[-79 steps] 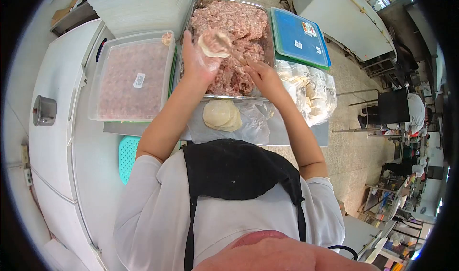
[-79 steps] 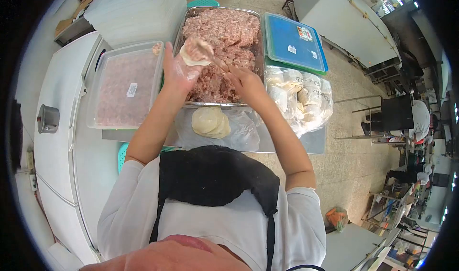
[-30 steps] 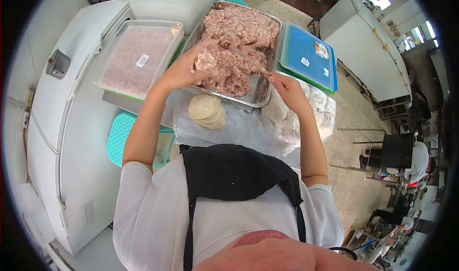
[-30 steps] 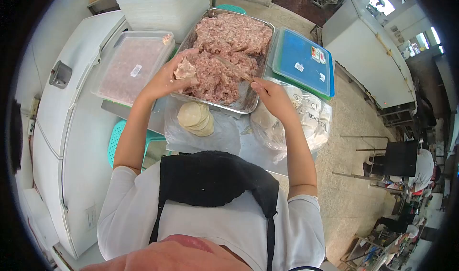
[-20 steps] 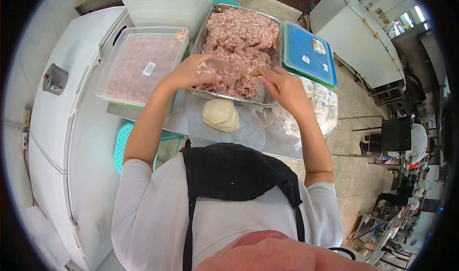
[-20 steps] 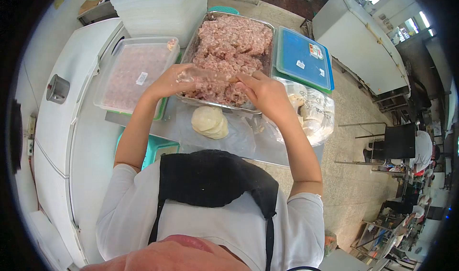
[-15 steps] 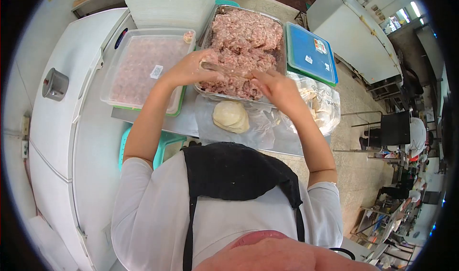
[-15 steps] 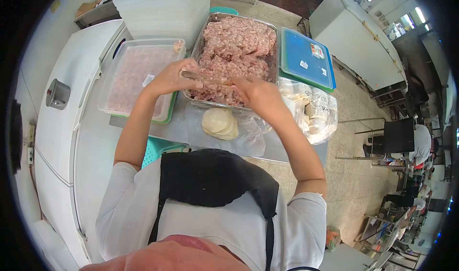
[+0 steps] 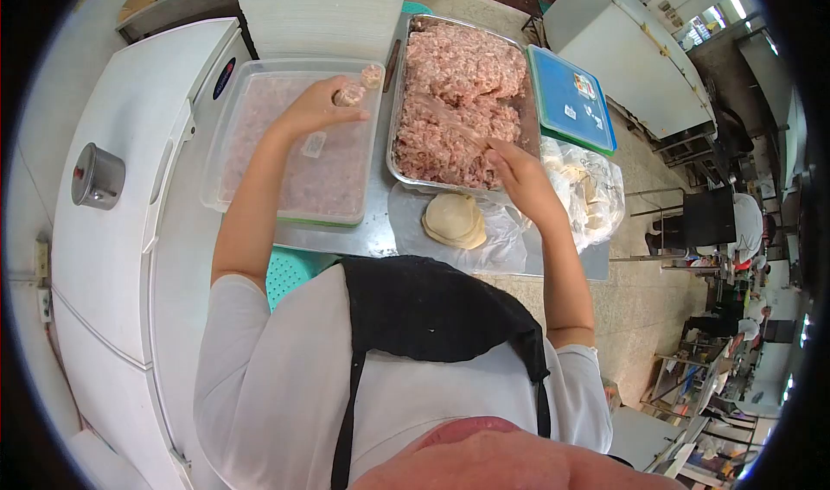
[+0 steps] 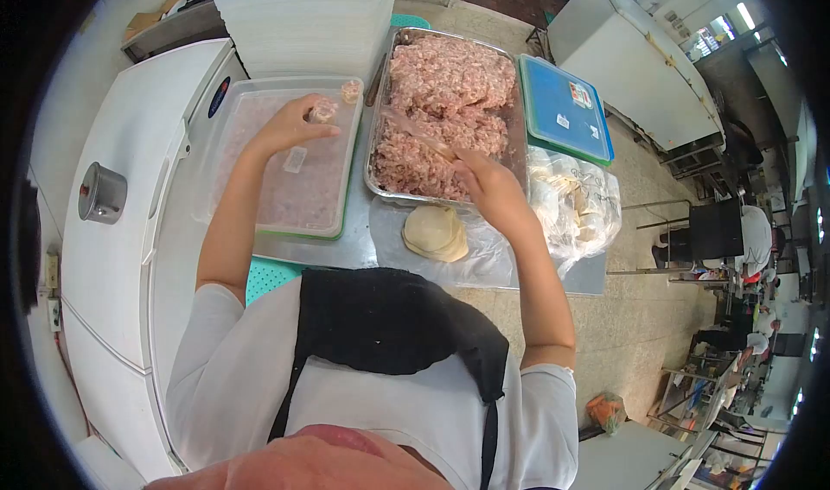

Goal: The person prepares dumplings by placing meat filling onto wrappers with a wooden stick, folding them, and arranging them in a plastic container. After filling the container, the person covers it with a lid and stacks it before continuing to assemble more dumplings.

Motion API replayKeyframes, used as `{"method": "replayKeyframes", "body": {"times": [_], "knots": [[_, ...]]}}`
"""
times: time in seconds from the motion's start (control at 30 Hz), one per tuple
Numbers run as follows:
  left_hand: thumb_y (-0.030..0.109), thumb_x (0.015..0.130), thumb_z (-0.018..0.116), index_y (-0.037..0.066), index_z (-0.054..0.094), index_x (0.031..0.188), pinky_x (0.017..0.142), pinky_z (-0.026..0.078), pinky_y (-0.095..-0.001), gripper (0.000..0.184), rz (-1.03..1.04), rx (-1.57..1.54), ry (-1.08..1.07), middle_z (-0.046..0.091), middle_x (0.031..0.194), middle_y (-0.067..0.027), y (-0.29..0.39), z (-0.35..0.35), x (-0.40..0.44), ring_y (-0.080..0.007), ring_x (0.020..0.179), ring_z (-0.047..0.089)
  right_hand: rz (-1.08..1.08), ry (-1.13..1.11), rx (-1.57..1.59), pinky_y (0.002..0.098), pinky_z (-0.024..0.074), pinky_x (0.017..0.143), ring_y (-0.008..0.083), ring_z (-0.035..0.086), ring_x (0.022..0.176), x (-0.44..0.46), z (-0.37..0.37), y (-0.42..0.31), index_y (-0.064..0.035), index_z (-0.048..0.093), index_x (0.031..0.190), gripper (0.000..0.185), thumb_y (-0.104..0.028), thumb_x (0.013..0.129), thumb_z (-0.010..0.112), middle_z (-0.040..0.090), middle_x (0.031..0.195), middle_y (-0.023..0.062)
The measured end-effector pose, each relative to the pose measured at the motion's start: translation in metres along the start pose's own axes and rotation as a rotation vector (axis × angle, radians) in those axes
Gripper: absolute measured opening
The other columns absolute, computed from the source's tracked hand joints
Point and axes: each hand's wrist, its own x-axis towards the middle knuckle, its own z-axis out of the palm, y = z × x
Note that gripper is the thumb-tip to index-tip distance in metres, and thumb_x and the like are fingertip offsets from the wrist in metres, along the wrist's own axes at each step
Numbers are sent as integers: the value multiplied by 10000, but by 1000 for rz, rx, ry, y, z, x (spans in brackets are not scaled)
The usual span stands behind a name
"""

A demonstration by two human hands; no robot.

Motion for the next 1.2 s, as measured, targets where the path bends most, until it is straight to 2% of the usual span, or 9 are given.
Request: {"method": "replayKeyframes", "body": {"times": [0.13,0.2,0.4,0.63,0.73,0.87,0.93,1.07,1.2], "knots": [[262,698,780,36,621,1119,842,490,-405,504,24,180,65,642,996,-193,-43,-10,24,-336,982,613,43,48,-6,338,483,784,253,631,866,-23,0,31,20,581,1212,340,-232,994,517,668,979,165],[257,707,774,45,592,1164,843,493,-415,536,34,233,109,647,999,-201,-46,-8,33,-365,980,612,304,23,113,280,465,729,148,565,778,-36,-3,34,17,582,1219,334,-225,996,525,641,887,77],[239,753,762,85,403,1344,847,492,-461,709,-131,326,195,654,1047,-232,-22,11,50,-409,997,617,449,53,237,244,445,666,93,514,728,-60,-3,54,14,604,1198,308,-205,991,538,582,822,-3],[165,786,735,87,317,1417,866,487,-477,760,-143,435,261,644,1058,-258,-21,31,70,-409,1037,608,257,-62,51,373,487,743,326,640,847,-43,-9,62,-43,627,1170,300,-245,957,563,673,912,176],[138,780,734,94,306,1426,904,482,-455,776,-91,428,257,612,1136,-265,-14,35,61,-397,1103,576,14,-264,-412,448,484,767,381,616,856,-23,-26,86,-4,666,962,280,-257,939,550,657,900,185],[122,800,704,92,375,1395,949,467,-429,680,-39,570,351,579,1233,-220,28,54,18,-374,1149,550,-3,-344,-577,470,513,716,359,654,805,11,-31,95,-36,676,796,250,-226,907,559,670,825,175],[121,822,673,79,488,1320,984,447,-412,533,269,452,382,559,1284,-181,75,75,-12,-356,1164,545,-18,-366,-656,461,531,664,361,668,734,17,-6,104,-38,686,711,229,-190,850,585,668,742,164],[163,802,687,80,598,1125,914,457,-396,345,124,-19,-45,601,1072,-158,120,145,-59,-334,1029,570,-397,-359,-715,434,542,603,325,688,691,-8,6,95,-40,698,717,187,-137,794,558,673,715,166],[168,766,725,72,610,1022,873,454,-393,296,207,78,46,591,987,-140,112,222,-86,-321,1003,555,-289,-434,-745,429,546,593,318,691,698,24,-41,89,-53,696,704,169,-163,776,590,673,706,151]]}}
